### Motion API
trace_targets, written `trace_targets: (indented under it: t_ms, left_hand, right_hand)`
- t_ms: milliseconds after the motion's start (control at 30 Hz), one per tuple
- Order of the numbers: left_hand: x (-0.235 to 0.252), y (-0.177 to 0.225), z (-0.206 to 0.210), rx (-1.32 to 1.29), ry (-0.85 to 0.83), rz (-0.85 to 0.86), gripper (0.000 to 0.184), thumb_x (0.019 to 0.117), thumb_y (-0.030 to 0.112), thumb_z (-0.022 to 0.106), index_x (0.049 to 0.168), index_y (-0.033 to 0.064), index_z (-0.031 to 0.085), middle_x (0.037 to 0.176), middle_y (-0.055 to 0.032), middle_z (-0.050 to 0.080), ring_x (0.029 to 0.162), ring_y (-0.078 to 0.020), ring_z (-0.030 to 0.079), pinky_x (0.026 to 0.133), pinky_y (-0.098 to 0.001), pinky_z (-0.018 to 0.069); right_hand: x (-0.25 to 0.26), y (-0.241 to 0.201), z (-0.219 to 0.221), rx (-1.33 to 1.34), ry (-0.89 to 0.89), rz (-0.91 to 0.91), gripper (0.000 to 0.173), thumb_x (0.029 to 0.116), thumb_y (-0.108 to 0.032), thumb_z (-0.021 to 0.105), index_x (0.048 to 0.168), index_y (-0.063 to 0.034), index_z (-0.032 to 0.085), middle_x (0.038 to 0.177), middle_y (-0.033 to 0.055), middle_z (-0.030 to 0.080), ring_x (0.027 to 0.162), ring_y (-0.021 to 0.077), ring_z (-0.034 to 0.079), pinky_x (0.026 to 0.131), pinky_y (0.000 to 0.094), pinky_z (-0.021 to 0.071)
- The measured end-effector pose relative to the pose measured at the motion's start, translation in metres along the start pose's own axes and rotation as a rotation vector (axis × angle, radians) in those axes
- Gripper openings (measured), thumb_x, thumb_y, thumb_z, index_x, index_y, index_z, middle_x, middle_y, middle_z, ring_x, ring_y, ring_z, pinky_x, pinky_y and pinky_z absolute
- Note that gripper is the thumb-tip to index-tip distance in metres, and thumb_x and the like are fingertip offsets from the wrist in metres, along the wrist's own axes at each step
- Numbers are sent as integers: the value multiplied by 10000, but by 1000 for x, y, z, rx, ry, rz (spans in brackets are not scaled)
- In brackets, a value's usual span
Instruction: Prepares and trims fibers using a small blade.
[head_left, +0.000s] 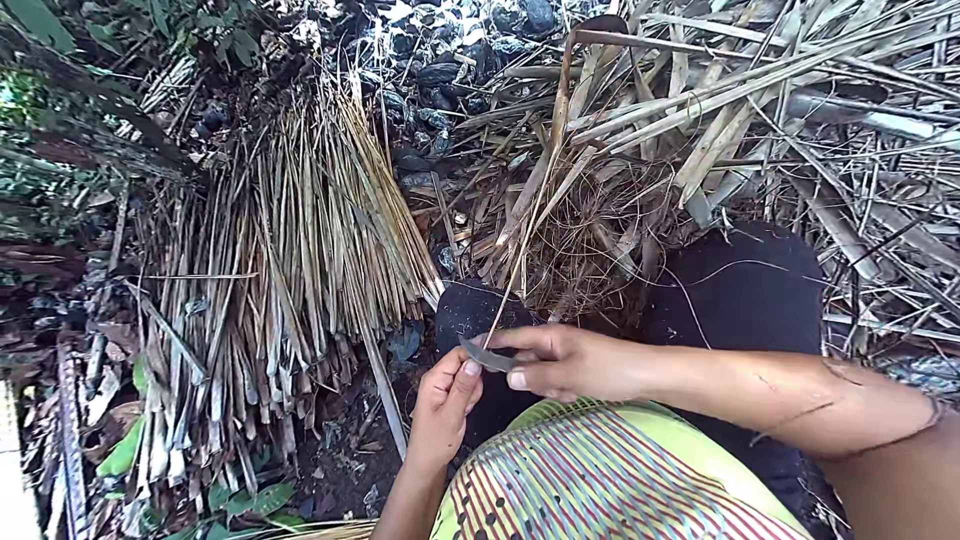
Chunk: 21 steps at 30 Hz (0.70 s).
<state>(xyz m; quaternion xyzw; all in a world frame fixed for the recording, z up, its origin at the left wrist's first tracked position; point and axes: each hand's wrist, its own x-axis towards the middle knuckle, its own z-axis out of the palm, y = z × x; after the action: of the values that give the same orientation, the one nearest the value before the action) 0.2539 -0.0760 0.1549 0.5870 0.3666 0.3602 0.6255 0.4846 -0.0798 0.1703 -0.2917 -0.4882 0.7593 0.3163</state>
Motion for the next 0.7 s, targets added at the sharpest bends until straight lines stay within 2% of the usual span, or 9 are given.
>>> trace_targets:
  t_ms: [100,200,267,367,467,533,600,667,700]
  left_hand:
    - [-6,1,-5,37,-32,8,214,1066,326,523,1011,211,695,615,197,421,516,105,354,478,-80,296]
    - [-11,0,-7,86,-25,12,227,1073,321,511,1021,199,696,615,193,419,523,108,357,485,-76,296]
    - [-10,-2,-5,155,-4,43,240,1078,279,504,1077,152,707,644,184,495,548,107,423,504,-70,350]
    - [-4,-1,1,259,27,100,250,1073,202,509,1138,71,712,734,153,597,613,89,507,554,-85,424]
    - [2,-2,7,453,124,201,220,1043,116,526,1098,5,709,826,93,663,646,89,530,586,-88,453]
    - [2,-5,7,629,168,312,241,1044,134,535,1058,-36,706,898,11,706,721,85,577,677,-88,493]
    - [0,-6,6,755,190,385,271,1051,157,529,1031,-47,706,908,-40,717,760,76,599,726,-84,498]
    - [-3,-5,5,822,208,412,283,1055,162,520,1012,-47,707,882,-63,712,759,61,605,727,-82,490]
    - [-5,-5,5,832,213,413,283,1054,161,520,1007,-46,707,875,-65,710,755,59,603,722,-80,488]
  right_hand:
    - [0,-12,-19,59,129,-106,334,1051,-129,478,1361,-68,586,714,-110,510,538,-72,405,496,99,350]
    - [-2,-33,-50,96,311,-275,320,1048,-117,451,1330,-98,601,681,-119,509,506,-42,417,472,116,376]
    - [-2,-35,-52,117,352,-313,339,1041,-94,446,1345,-89,596,648,-95,491,476,-25,414,445,117,373]
    - [-3,-23,-40,92,304,-256,346,1028,-110,476,1353,-105,594,666,-72,513,481,-16,415,446,132,370]
    - [-1,-4,-20,89,160,-101,318,1039,-130,496,1345,-108,584,679,-85,500,512,-31,425,481,127,378]
    - [-1,0,-11,97,73,-5,314,1058,-138,486,1356,-85,572,724,-92,502,532,-44,412,495,119,366]
    - [-4,-9,-17,108,132,-21,316,1060,-122,463,1348,-77,585,698,-103,483,519,-53,396,488,110,351]
    - [-6,-26,-38,122,305,-145,302,1059,-109,443,1310,-88,608,672,-109,492,490,-53,397,459,100,357]
    - [-7,-35,-50,132,381,-213,317,1062,-110,426,1328,-101,598,683,-111,493,495,-43,403,464,111,370]
